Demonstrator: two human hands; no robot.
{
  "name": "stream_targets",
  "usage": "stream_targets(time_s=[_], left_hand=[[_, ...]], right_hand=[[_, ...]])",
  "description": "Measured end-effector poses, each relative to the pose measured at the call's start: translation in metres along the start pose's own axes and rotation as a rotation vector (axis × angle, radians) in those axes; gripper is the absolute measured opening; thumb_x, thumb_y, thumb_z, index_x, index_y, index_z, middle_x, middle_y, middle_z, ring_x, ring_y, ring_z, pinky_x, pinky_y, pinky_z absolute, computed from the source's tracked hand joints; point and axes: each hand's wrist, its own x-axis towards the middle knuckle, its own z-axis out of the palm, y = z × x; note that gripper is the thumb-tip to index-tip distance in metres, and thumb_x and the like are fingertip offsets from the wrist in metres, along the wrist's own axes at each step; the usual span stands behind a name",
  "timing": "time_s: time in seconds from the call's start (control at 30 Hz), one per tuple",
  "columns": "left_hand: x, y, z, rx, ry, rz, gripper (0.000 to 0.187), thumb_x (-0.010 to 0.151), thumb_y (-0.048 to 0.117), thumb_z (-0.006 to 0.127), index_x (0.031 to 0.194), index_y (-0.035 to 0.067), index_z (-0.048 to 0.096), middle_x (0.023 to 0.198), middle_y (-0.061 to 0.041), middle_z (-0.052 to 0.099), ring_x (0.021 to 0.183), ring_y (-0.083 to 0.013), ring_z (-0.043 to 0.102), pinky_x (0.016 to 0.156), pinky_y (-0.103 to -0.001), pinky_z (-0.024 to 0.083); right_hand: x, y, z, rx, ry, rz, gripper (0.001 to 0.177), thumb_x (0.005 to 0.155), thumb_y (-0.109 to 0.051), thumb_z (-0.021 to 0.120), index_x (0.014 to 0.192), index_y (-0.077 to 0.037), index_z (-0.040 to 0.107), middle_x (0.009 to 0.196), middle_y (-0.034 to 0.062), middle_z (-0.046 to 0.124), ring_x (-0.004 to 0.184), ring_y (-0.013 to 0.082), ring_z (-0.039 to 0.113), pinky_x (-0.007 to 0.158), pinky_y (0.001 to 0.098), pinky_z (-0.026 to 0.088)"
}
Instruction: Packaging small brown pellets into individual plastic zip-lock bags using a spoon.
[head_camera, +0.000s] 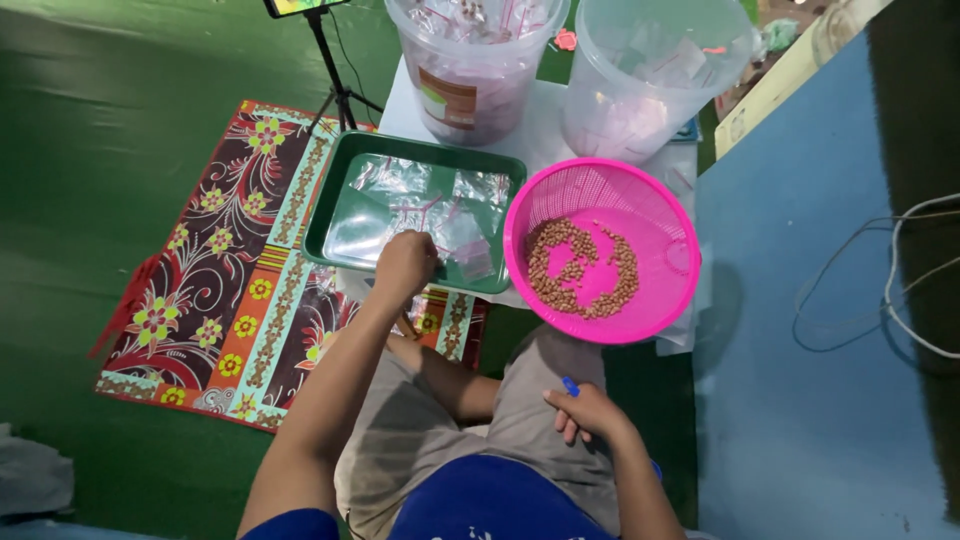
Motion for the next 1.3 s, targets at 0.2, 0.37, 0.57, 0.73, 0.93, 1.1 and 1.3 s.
stream_targets(time_s=[0.2, 0.37, 0.57, 0.73, 0.93, 1.1, 1.3], left_hand=[[-0.027, 0.031, -0.035, -0.203, 0.168, 0.027, 0.015, 0.084, 0.012, 0.075, 0.093, 0.001, 0.078, 0.085, -0.014, 0.073, 0.069, -0.0297, 0.066, 0.067, -0.039, 0.053], [-0.060, 0.053, -0.051, -0.393, 0.306, 0.049, 0.016, 0.094, 0.009, 0.065, 0.103, -0.001, 0.073, 0.092, -0.014, 0.073, 0.075, -0.0266, 0.067, 0.070, -0.035, 0.054], [-0.124, 0.064, -0.035, -0.983, -0.074, -0.070, 0.017, 0.102, 0.014, 0.057, 0.101, 0.002, 0.069, 0.083, -0.005, 0.070, 0.074, -0.0131, 0.063, 0.070, -0.027, 0.053], [-0.167, 0.066, -0.018, -1.328, -0.324, -0.087, 0.016, 0.104, 0.015, 0.056, 0.106, 0.001, 0.064, 0.094, -0.008, 0.069, 0.085, -0.0148, 0.063, 0.080, -0.028, 0.053], [-0.178, 0.057, -0.024, -1.400, -0.351, -0.220, 0.044, 0.104, 0.031, 0.052, 0.132, -0.002, 0.059, 0.097, -0.014, 0.073, 0.085, -0.0188, 0.070, 0.080, -0.030, 0.057], [-0.170, 0.059, -0.035, -0.877, -0.320, -0.244, 0.024, 0.086, 0.006, 0.073, 0.110, 0.001, 0.073, 0.078, -0.005, 0.073, 0.062, -0.0108, 0.064, 0.056, -0.024, 0.052], [-0.160, 0.083, -0.067, -0.537, -0.098, 0.159, 0.023, 0.086, 0.017, 0.078, 0.107, 0.009, 0.076, 0.104, -0.006, 0.070, 0.078, -0.0203, 0.069, 0.069, -0.030, 0.057]], right_hand=[[-0.024, -0.019, 0.010, -0.107, 0.069, -0.100, 0.041, 0.092, -0.034, 0.071, 0.076, 0.004, 0.075, 0.058, 0.0084, 0.069, 0.052, 0.0175, 0.061, 0.059, 0.0258, 0.052], [-0.060, -0.062, 0.032, -0.249, 0.168, -0.217, 0.033, 0.089, -0.036, 0.071, 0.083, -0.005, 0.079, 0.073, 0.0018, 0.078, 0.066, 0.0153, 0.068, 0.070, 0.0263, 0.056], [-0.087, -0.106, 0.059, 0.031, 0.228, -0.566, 0.062, 0.082, -0.023, 0.079, 0.139, -0.014, 0.060, 0.101, 0.0023, 0.073, 0.062, 0.0106, 0.053, 0.061, 0.0246, 0.047], [-0.052, -0.097, 0.073, 0.252, 0.170, -0.849, 0.015, 0.086, -0.006, 0.074, 0.100, 0.000, 0.077, 0.091, 0.0085, 0.079, 0.079, 0.0156, 0.070, 0.076, 0.0272, 0.056], [-0.062, -0.108, 0.079, 0.258, 0.304, -0.794, 0.012, 0.088, -0.007, 0.075, 0.097, 0.001, 0.077, 0.079, 0.0084, 0.075, 0.067, 0.0127, 0.064, 0.064, 0.0234, 0.050], [-0.068, -0.107, 0.072, 0.179, 0.460, -0.894, 0.014, 0.085, -0.004, 0.069, 0.096, -0.002, 0.077, 0.081, 0.0029, 0.070, 0.067, 0.0105, 0.055, 0.065, 0.0226, 0.046], [-0.090, -0.126, 0.065, -0.273, 0.497, -1.079, 0.010, 0.078, -0.006, 0.078, 0.088, -0.007, 0.077, 0.083, 0.0017, 0.073, 0.068, 0.0150, 0.065, 0.064, 0.0259, 0.052]])
